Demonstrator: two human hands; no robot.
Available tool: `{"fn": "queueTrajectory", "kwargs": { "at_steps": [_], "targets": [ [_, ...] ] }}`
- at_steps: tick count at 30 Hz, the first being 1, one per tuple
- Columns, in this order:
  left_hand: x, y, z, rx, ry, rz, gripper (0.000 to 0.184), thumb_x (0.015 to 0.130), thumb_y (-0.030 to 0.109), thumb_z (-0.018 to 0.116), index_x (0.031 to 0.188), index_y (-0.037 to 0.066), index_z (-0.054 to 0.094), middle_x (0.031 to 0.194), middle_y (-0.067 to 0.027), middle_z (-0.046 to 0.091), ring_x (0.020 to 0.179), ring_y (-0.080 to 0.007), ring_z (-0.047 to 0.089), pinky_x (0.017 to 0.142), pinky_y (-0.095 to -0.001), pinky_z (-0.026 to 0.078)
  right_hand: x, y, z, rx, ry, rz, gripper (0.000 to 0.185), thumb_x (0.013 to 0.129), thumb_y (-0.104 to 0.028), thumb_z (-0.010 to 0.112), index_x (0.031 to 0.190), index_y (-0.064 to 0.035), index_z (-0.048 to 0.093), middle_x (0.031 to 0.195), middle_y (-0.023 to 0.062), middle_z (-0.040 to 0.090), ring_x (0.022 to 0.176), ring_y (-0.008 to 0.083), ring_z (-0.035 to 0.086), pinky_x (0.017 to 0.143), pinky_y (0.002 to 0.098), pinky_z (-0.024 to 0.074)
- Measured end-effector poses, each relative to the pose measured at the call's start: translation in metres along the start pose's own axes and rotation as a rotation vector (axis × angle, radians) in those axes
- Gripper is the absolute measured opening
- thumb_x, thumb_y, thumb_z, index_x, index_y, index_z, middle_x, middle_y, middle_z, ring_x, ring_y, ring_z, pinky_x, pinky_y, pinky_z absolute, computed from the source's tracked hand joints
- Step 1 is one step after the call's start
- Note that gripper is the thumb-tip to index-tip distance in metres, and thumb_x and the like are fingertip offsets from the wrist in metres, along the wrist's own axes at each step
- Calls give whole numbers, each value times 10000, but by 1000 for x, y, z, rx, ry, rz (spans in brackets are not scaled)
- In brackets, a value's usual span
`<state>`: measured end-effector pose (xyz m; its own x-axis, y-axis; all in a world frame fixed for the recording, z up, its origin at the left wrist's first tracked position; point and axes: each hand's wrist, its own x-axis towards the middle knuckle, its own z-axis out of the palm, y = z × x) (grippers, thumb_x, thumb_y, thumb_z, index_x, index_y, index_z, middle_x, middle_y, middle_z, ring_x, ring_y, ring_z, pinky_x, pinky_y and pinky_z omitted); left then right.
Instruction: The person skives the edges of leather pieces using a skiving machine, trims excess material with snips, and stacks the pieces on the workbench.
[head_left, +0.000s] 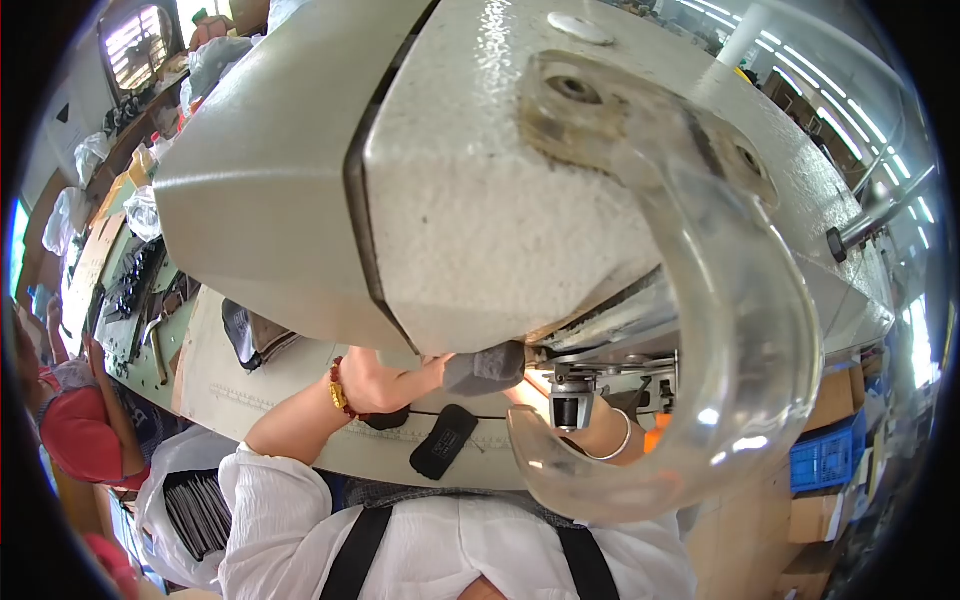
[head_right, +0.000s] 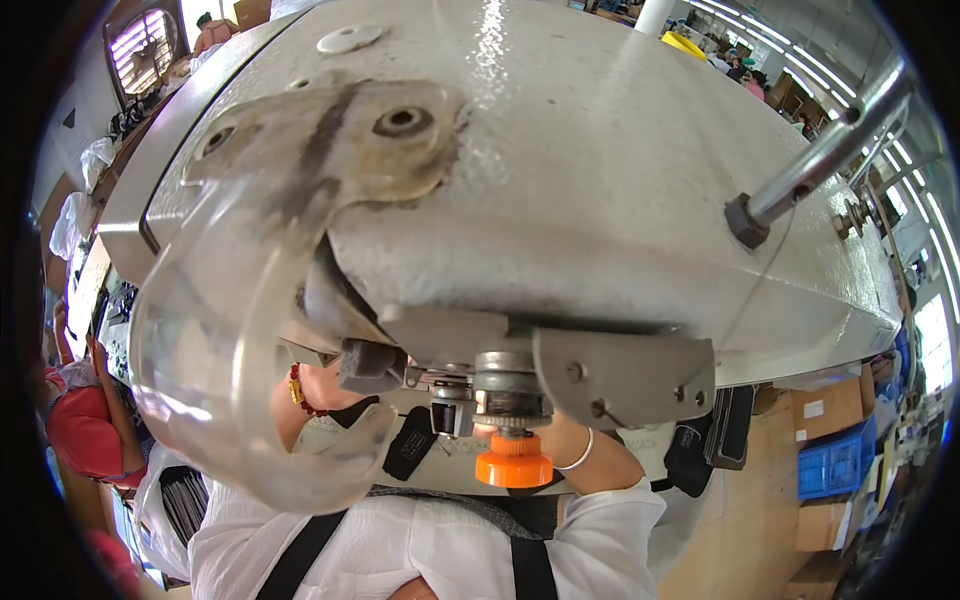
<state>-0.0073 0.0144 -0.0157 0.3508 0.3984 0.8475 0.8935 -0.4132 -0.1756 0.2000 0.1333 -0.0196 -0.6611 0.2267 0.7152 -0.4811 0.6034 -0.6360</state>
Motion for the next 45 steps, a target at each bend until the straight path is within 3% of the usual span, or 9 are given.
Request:
{"fn": "queueTrajectory", "kwargs": {
  "at_steps": [5, 8, 11, 17, 21, 29, 38, 44, 45],
  "targets": [
    [-11, -2, 4, -6, 0, -115, 236, 746, 3, 750, 977, 4, 700, 1031, -138, 701, 897, -310, 700, 783, -434, 581, 15, 9, -20, 1081, -252, 265, 590, 1027, -503, 375, 1334, -32, 553, 1298, 113, 646, 1127, 229, 646, 1031, 348, 480],
    [-16, -5, -3, -102, -121, -182, 268, 745, 19, 772, 1000, -16, 695, 1032, -137, 704, 913, -324, 700, 782, -424, 582, 0, 27, -18, 1157, -198, 549, 604, 1036, -512, 340, 1323, -28, 560, 1312, 114, 636, 1191, 241, 613, 1049, 342, 470],
    [-21, -7, 0, -90, -184, -144, 286, 740, 27, 789, 1007, -23, 699, 1032, -144, 703, 906, -321, 702, 782, -409, 582, -2, 28, -12, 701, -137, 135, 618, 1038, -520, 316, 1320, -28, 563, 1315, 110, 635, 1187, 251, 614, 1047, 373, 477],
    [-20, -7, 8, -64, -13, -101, 274, 744, 35, 801, 996, -24, 713, 1029, -157, 704, 908, -320, 703, 775, -398, 581, -2, 32, -16, 1311, -148, 608, 626, 1029, -530, 338, 1333, -25, 552, 1312, 110, 635, 1175, 251, 618, 1014, 393, 503],
    [-8, -8, 5, -114, 30, -103, 293, 744, 65, 823, 1004, -19, 718, 1040, -147, 709, 918, -312, 704, 775, -395, 582, -5, 33, -14, 1308, -168, 612, 556, 1001, -464, 384, 1283, -24, 575, 1273, 105, 645, 1132, 244, 627, 981, 385, 510],
    [-38, -16, 23, -131, 9, -171, 296, 772, 77, 806, 1050, 20, 721, 1073, -139, 715, 947, -304, 714, 798, -400, 585, -3, 18, -23, 768, -127, 293, 418, 944, -332, 477, 1183, -22, 622, 1195, 93, 663, 1046, 230, 645, 914, 369, 525],
    [-33, -12, 27, -89, 56, -213, 289, 756, 36, 772, 1041, 34, 720, 1080, -137, 707, 942, -305, 701, 809, -412, 577, 3, -2, -39, -997, -226, -406, 269, 879, -184, 581, 1070, -19, 675, 1107, 80, 684, 948, 214, 665, 840, 350, 542],
    [-20, -10, 18, 110, 51, -68, 270, 769, 40, 760, 1035, 39, 715, 1039, -149, 709, 934, -295, 698, 834, -416, 568, 0, 2, -37, -1252, -277, -516, 183, 836, -86, 651, 995, -17, 710, 1048, 72, 698, 883, 203, 679, 790, 338, 553],
    [-25, -17, 25, -157, 92, -292, 254, 801, 52, 751, 1050, 28, 713, 1039, -146, 713, 934, -269, 697, 828, -407, 569, -3, 2, -34, -1250, -273, -490, 171, 829, -69, 662, 983, -17, 716, 1038, 70, 701, 872, 202, 681, 781, 336, 555]
  ]
}}
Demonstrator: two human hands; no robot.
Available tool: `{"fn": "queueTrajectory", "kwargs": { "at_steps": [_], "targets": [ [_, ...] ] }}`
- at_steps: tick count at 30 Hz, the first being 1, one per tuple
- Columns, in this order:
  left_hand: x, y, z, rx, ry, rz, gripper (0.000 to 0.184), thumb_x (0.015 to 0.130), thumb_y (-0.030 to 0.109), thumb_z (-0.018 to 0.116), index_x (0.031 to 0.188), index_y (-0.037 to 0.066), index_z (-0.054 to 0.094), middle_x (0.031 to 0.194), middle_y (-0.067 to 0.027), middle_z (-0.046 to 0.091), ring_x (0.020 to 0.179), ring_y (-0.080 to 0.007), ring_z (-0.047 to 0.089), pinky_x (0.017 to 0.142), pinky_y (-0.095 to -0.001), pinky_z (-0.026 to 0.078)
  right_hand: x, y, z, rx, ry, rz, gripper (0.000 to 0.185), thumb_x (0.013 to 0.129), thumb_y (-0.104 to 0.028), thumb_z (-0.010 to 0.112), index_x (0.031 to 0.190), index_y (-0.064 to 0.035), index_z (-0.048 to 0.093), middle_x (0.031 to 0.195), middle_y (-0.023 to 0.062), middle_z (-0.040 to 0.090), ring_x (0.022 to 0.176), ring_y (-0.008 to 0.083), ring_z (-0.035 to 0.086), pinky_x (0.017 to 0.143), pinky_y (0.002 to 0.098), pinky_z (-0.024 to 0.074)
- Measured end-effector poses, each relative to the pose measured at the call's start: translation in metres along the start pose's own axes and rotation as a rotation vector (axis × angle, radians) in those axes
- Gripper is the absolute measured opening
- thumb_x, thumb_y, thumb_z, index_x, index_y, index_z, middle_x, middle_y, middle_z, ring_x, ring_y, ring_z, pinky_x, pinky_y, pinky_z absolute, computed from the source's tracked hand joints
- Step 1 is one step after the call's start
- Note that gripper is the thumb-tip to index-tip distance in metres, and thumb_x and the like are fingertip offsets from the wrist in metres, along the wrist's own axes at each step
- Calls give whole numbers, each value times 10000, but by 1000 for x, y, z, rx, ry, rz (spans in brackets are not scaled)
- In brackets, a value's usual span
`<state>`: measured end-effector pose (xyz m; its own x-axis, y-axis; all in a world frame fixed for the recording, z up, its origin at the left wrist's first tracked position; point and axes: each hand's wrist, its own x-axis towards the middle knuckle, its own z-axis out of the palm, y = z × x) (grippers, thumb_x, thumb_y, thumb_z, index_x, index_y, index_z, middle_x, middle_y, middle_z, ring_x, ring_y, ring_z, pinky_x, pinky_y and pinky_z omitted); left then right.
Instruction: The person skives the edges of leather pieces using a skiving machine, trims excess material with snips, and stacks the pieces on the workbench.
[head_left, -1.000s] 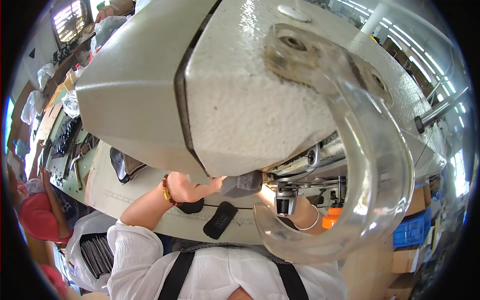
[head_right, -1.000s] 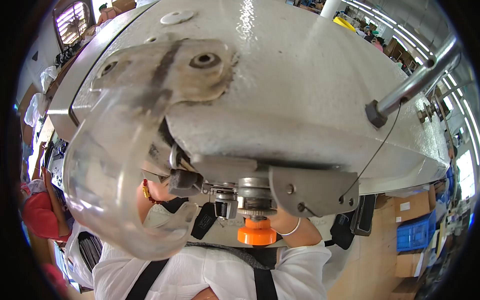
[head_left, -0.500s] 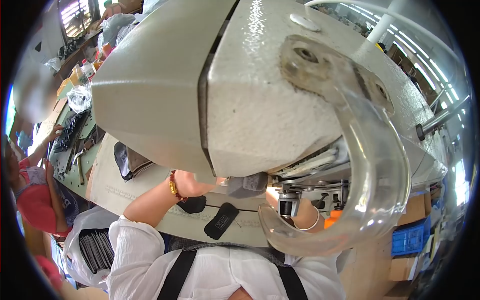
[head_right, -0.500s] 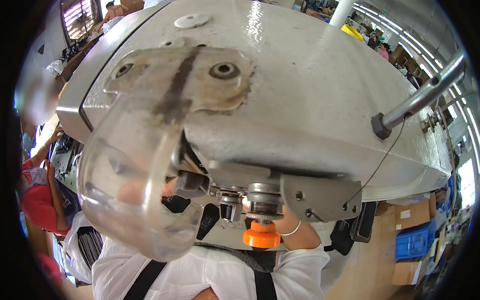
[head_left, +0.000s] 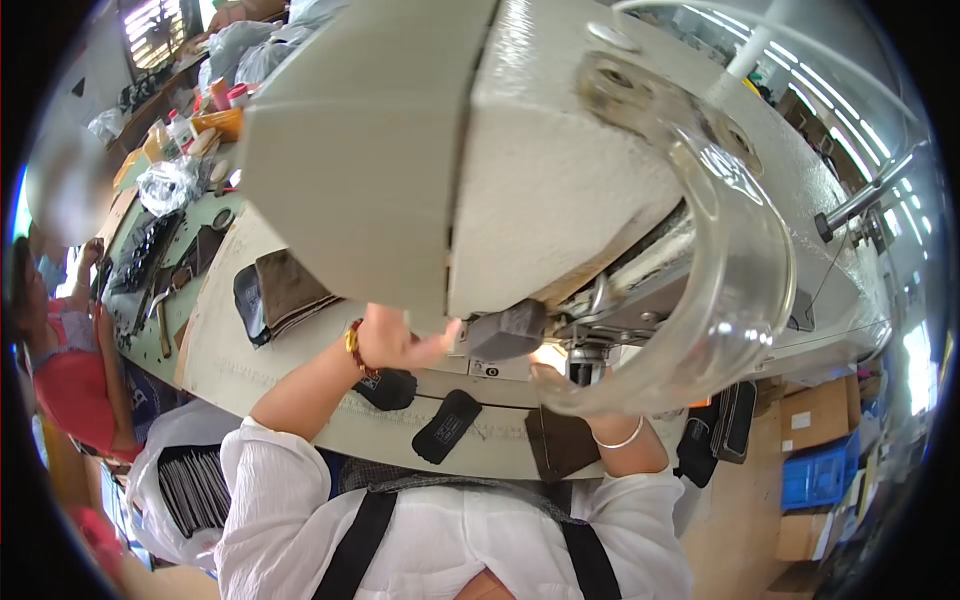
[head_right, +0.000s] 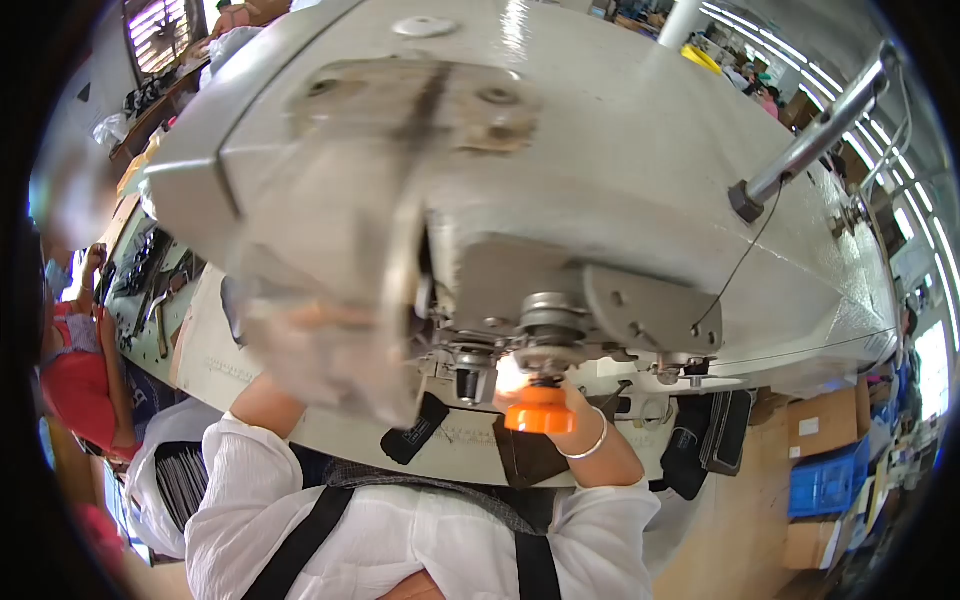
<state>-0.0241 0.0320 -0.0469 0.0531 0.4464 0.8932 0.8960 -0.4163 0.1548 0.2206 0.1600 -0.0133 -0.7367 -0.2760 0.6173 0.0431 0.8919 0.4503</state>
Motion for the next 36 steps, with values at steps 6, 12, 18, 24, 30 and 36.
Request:
{"fn": "queueTrajectory", "kwargs": {
  "at_steps": [6, 12, 18, 24, 30, 36],
  "targets": [
    [39, -26, 29, -1161, 248, -1102, 245, 858, 67, 731, 1092, 2, 700, 1042, -131, 718, 938, -219, 692, 820, -381, 572, 36, -21, -44, 445, 2, 144, 221, 735, -26, 717, 956, -17, 735, 949, 60, 697, 844, 223, 699, 791, 384, 568],
    [62, -42, -6, -1089, 219, -1137, 253, 888, 71, 718, 1123, -17, 687, 1046, -117, 721, 942, -189, 688, 817, -361, 574, 41, -31, -67, 657, -176, -42, 217, 759, -100, 695, 964, -32, 713, 947, 79, 668, 934, 236, 671, 874, 425, 554],
    [-13, -69, -155, -830, 239, -1110, 310, 924, 31, 688, 1217, -49, 624, 1092, -82, 706, 953, -154, 688, 848, -326, 577, -11, -26, -59, 670, -457, 125, 265, 727, -117, 770, 966, -56, 674, 906, 65, 636, 897, 249, 635, 856, 377, 500],
    [-106, -108, -208, -537, 249, -1315, 327, 891, 45, 731, 1195, -37, 641, 1050, -75, 724, 849, -161, 703, 779, -321, 574, -54, -24, -36, 613, -652, 379, 521, 699, -137, 843, 1165, -53, 627, 1170, 112, 596, 1121, 304, 577, 965, 421, 469],
    [-75, -62, -182, 781, 49, -634, 405, 798, 64, 768, 1191, 77, 674, 1060, -128, 674, 954, -331, 651, 853, -422, 521, -70, -25, -18, 507, -705, 441, 794, 659, -205, 893, 1350, -32, 544, 1303, 163, 532, 1249, 342, 505, 1070, 443, 406],
    [-61, 22, -137, 242, -457, -319, 249, 749, 64, 770, 989, 63, 707, 948, -82, 677, 932, -310, 633, 822, -402, 532, -67, -28, -21, 541, -713, 468, 707, 654, -185, 891, 1275, -39, 586, 1125, 121, 548, 1100, 309, 545, 1001, 427, 422]
  ]
}}
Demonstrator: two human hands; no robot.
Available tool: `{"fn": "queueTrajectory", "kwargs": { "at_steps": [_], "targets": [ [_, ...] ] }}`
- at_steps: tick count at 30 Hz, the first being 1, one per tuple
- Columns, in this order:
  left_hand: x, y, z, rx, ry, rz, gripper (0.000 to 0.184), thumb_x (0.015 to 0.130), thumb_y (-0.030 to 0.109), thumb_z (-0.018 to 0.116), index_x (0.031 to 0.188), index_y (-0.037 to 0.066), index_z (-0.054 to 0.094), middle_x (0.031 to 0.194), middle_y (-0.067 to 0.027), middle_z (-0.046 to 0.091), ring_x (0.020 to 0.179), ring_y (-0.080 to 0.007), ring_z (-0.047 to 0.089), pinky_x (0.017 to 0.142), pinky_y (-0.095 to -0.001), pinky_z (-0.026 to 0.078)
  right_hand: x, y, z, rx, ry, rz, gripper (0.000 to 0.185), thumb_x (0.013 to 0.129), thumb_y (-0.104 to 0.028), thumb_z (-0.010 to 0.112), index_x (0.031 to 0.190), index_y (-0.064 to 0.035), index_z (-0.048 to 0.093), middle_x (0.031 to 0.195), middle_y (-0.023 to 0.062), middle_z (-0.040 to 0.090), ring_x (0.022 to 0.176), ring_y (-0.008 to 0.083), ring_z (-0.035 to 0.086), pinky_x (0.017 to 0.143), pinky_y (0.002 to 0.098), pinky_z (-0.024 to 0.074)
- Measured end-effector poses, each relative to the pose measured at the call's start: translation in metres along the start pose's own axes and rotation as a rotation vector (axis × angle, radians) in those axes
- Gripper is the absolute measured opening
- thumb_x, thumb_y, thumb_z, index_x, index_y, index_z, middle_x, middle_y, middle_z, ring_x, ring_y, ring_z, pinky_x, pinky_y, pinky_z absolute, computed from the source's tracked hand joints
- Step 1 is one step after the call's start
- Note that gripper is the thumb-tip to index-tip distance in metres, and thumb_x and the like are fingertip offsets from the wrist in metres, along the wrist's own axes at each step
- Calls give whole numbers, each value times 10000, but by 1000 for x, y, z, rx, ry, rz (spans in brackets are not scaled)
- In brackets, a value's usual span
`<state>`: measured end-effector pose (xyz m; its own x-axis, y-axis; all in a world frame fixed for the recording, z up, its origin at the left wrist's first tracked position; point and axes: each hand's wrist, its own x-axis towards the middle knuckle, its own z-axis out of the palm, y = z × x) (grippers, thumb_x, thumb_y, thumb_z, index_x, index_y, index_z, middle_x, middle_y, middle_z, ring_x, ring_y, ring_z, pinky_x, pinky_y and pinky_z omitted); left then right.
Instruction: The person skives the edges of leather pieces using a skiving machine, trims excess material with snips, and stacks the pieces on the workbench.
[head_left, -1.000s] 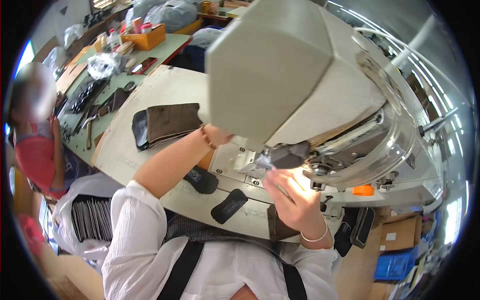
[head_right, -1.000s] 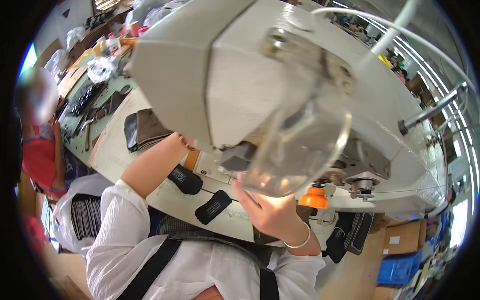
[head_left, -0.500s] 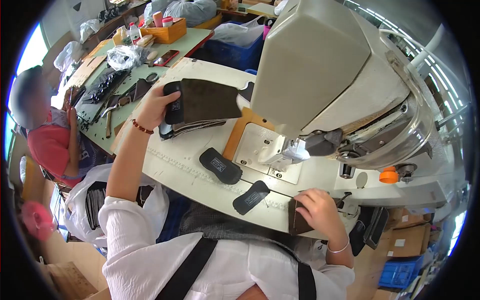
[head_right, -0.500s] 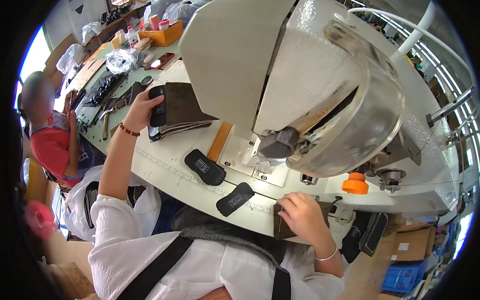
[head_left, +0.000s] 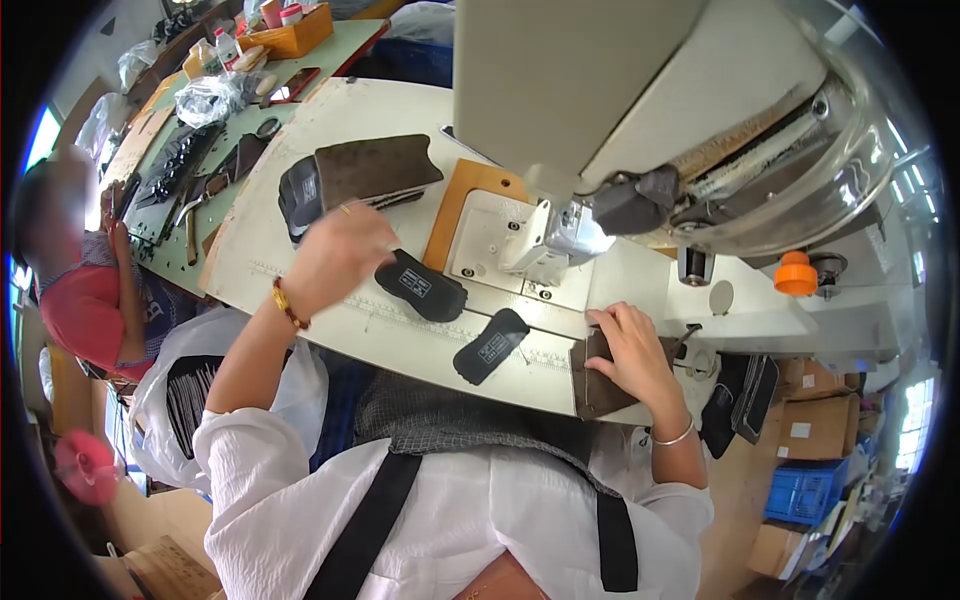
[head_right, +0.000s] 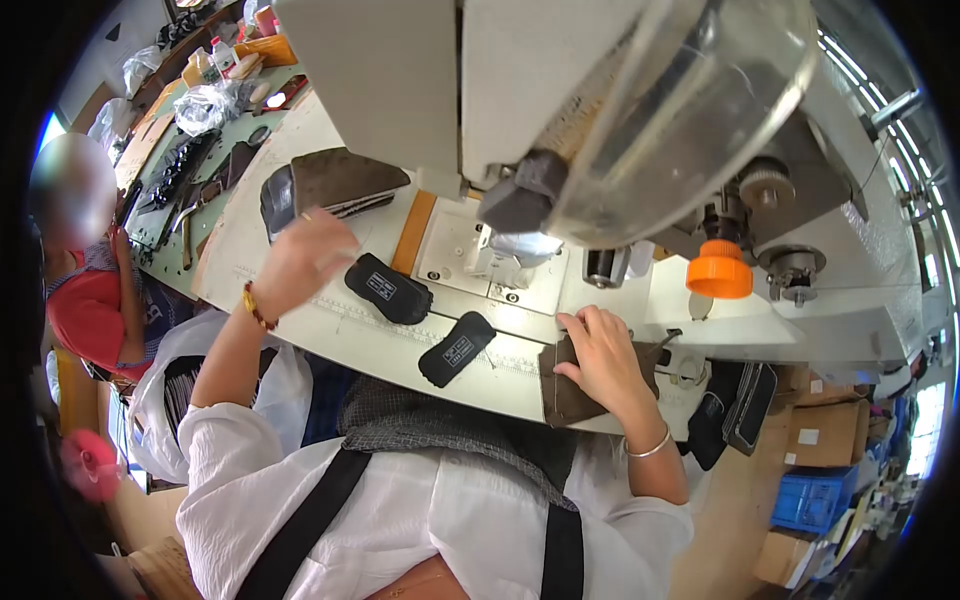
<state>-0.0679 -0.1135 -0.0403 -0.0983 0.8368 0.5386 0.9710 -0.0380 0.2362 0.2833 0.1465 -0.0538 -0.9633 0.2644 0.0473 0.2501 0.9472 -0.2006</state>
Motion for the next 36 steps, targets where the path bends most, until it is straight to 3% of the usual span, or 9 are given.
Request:
{"fn": "queueTrajectory", "kwargs": {
  "at_steps": [1, 6, 12, 15, 20, 26, 30, 32, 36],
  "targets": [
    [-2, 18, 6, -103, -136, 9, 225, 738, 69, 788, 949, 60, 712, 923, -81, 684, 910, -310, 642, 812, -393, 536, 0, 0, 1, 2, 0, -11, 677, 653, -178, 889, 1248, -42, 595, 1094, 113, 545, 1078, 303, 547, 988, 422, 425],
    [-24, 91, 69, -185, -223, 154, 245, 737, 103, 800, 949, 41, 695, 861, -71, 641, 865, -292, 631, 761, -400, 538, 0, 0, 10, -5, 88, -64, 507, 660, -153, 869, 1098, -51, 635, 1046, 100, 544, 1040, 291, 553, 959, 416, 433],
    [8, 133, 118, 79, -316, -103, 751, 716, 243, 847, 1365, 36, 532, 1099, -117, 596, 1067, -300, 576, 921, -390, 456, 7, -34, 30, -12, 188, -170, 352, 680, -138, 831, 974, -73, 647, 967, 71, 569, 988, 265, 566, 936, 404, 441],
    [20, 128, 121, 123, -343, -130, 797, 672, 277, 878, 1353, 34, 542, 1081, -127, 598, 1056, -310, 577, 903, -400, 463, 6, -42, 42, -19, 179, -159, 350, 693, -156, 831, 986, -72, 660, 966, 64, 571, 981, 257, 569, 913, 401, 444],
    [29, 120, 120, 46, -433, -154, 625, 646, 277, 898, 1153, 71, 596, 1077, -136, 610, 1042, -322, 588, 903, -411, 465, 7, -49, 54, 155, 198, 32, 354, 745, -149, 816, 1058, -86, 665, 1000, 64, 577, 993, 264, 574, 866, 405, 439],
    [26, 120, 124, 2, -355, -90, 413, 691, 239, 866, 962, 61, 609, 885, -93, 660, 892, -310, 641, 831, -435, 487, 12, -62, 61, 176, 292, 67, 366, 764, -120, 798, 1100, -82, 658, 1007, 82, 582, 957, 268, 591, 835, 398, 467],
    [25, 120, 117, -568, -264, -375, 225, 845, 81, 748, 1018, 10, 623, 831, -60, 680, 760, -149, 657, 680, -320, 506, 15, -61, 60, 444, 315, 108, 372, 800, -117, 779, 1140, -40, 648, 988, 88, 602, 913, 266, 617, 806, 382, 491],
    [23, 118, 112, -894, -273, -620, 159, 945, -6, 636, 1104, -12, 634, 902, -7, 688, 786, -12, 591, 668, -204, 482, 18, -60, 54, 883, 283, 65, 318, 892, -79, 703, 1190, 3, 628, 974, 86, 652, 848, 200, 644, 768, 331, 519],
    [23, 121, 106, -1312, -108, -668, 142, 962, 22, 633, 1087, -46, 637, 975, -43, 694, 796, -53, 639, 685, -212, 539, 22, -67, 42, 1251, 323, 123, 222, 977, -59, 619, 1186, 15, 626, 927, 35, 695, 816, 80, 612, 735, 253, 501]
  ]
}}
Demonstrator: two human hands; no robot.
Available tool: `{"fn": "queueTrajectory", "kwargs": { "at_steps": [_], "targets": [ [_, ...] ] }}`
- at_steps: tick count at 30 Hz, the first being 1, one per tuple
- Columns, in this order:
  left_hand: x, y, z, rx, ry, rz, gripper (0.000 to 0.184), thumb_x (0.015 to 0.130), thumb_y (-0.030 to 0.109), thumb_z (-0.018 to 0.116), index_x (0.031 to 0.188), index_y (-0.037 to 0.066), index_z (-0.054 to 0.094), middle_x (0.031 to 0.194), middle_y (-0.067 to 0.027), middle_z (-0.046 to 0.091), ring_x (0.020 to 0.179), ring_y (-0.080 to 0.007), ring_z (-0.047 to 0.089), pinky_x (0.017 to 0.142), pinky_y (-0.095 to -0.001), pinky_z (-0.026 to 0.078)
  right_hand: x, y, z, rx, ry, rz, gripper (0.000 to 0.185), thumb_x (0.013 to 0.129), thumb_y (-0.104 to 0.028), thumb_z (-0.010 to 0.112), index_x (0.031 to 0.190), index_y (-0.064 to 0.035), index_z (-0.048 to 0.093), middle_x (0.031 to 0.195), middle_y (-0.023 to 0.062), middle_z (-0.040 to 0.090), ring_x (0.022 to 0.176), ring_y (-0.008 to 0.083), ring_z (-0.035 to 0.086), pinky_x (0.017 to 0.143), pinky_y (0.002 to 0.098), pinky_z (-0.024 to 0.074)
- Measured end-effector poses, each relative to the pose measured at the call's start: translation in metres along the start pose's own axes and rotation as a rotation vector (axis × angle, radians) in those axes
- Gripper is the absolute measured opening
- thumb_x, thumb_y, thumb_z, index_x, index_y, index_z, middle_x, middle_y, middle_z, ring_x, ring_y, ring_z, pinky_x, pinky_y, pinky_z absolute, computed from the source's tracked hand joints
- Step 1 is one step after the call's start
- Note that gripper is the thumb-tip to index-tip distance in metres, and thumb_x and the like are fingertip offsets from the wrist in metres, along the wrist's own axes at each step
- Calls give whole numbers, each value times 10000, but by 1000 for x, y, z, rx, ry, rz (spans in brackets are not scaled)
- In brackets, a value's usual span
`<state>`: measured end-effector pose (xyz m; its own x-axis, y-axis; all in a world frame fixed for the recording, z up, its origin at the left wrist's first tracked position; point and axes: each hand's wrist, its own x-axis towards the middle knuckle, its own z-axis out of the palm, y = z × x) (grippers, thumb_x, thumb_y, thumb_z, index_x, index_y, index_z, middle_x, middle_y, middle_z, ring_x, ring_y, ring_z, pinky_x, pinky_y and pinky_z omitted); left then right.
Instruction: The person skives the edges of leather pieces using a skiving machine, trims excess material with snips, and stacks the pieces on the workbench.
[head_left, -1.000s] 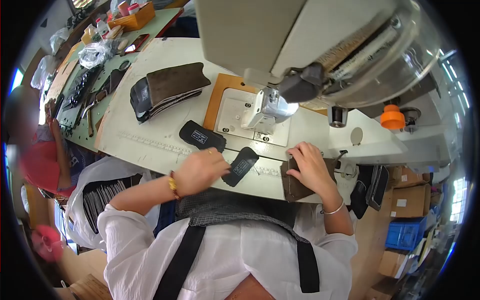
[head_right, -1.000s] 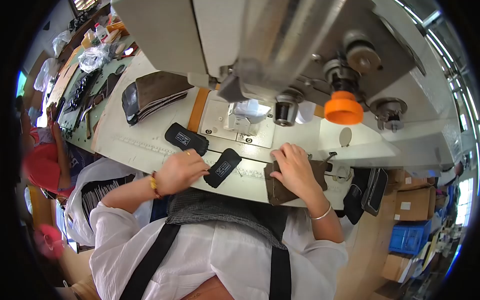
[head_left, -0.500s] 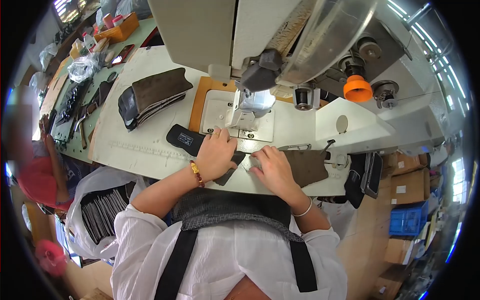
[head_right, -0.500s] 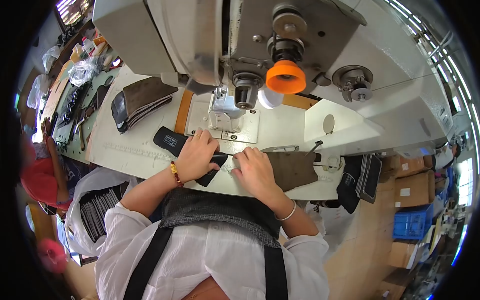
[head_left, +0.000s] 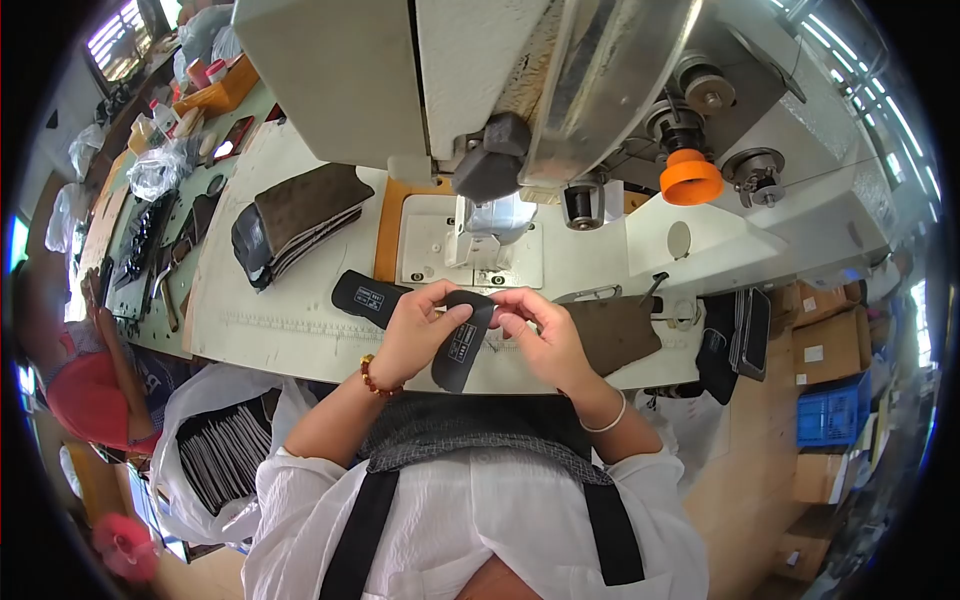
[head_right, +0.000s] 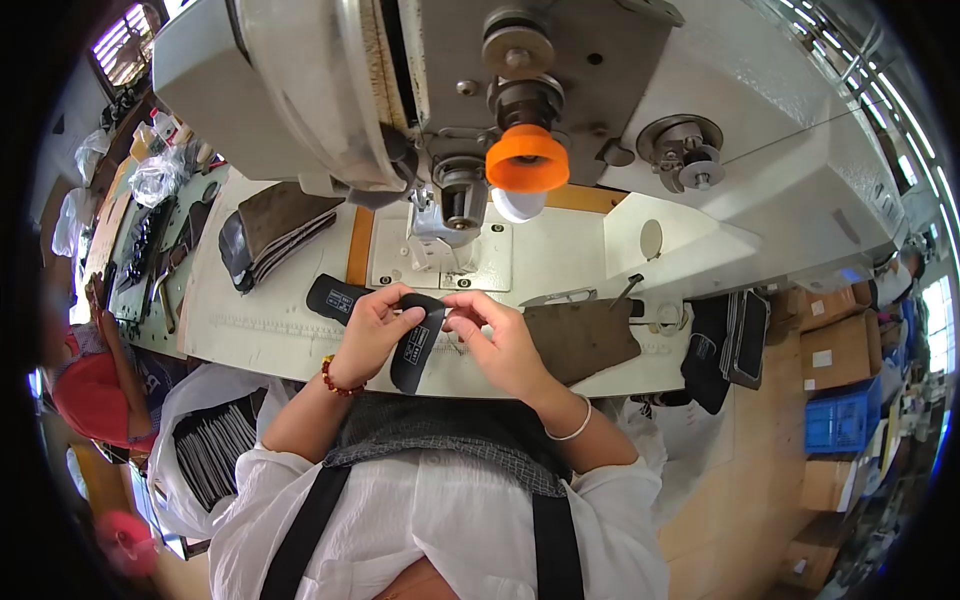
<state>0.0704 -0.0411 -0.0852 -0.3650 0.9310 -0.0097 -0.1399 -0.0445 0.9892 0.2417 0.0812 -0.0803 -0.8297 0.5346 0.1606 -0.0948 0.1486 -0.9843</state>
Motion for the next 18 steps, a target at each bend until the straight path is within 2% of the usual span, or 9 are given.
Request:
{"fn": "queueTrajectory", "kwargs": {
  "at_steps": [3, 4, 6, 9, 15, 18],
  "targets": [
    [-5, 5, 2, -39, 12, -4, 130, 957, 6, 637, 1078, -37, 623, 984, -43, 688, 810, -45, 636, 690, -209, 535, 5, -10, 2, 174, 36, 68, 196, 956, -64, 653, 1139, 5, 647, 889, 10, 673, 788, 73, 592, 719, 240, 487],
    [-7, 9, 4, -38, 8, -5, 130, 957, 6, 637, 1078, -37, 623, 984, -43, 688, 810, -45, 636, 690, -209, 535, 7, -9, 1, 174, 41, 67, 196, 956, -64, 653, 1139, 5, 647, 889, 10, 673, 788, 73, 592, 719, 240, 487],
    [-9, 14, 6, -29, 15, -30, 90, 950, -2, 651, 1026, -13, 606, 956, -4, 655, 864, -37, 595, 766, -202, 500, 9, -7, 0, -8, 6, -3, 146, 936, -78, 692, 1053, 3, 660, 871, -4, 646, 771, 58, 565, 701, 227, 470],
    [-10, 7, 5, -23, 4, 28, 101, 941, -16, 656, 1024, -17, 599, 951, -8, 651, 872, -41, 596, 771, -208, 503, 12, -8, 0, 79, -9, 51, 115, 916, -86, 724, 964, -7, 657, 850, -15, 624, 763, 47, 544, 687, 214, 452],
    [-13, 7, 6, -139, -40, 42, 154, 933, -4, 683, 1070, -22, 615, 935, -2, 647, 872, -48, 598, 771, -211, 503, 13, -12, -1, 353, -92, 174, 110, 914, -55, 720, 955, -29, 621, 851, -48, 579, 750, 28, 520, 676, 197, 436],
    [-14, 11, 8, -63, -39, 89, 92, 919, -11, 696, 1005, -16, 664, 925, 10, 661, 868, -43, 606, 761, -226, 521, 12, -13, 2, 281, -107, 106, 110, 920, -46, 710, 962, -29, 610, 847, -50, 562, 745, 26, 520, 673, 192, 439]
  ]
}}
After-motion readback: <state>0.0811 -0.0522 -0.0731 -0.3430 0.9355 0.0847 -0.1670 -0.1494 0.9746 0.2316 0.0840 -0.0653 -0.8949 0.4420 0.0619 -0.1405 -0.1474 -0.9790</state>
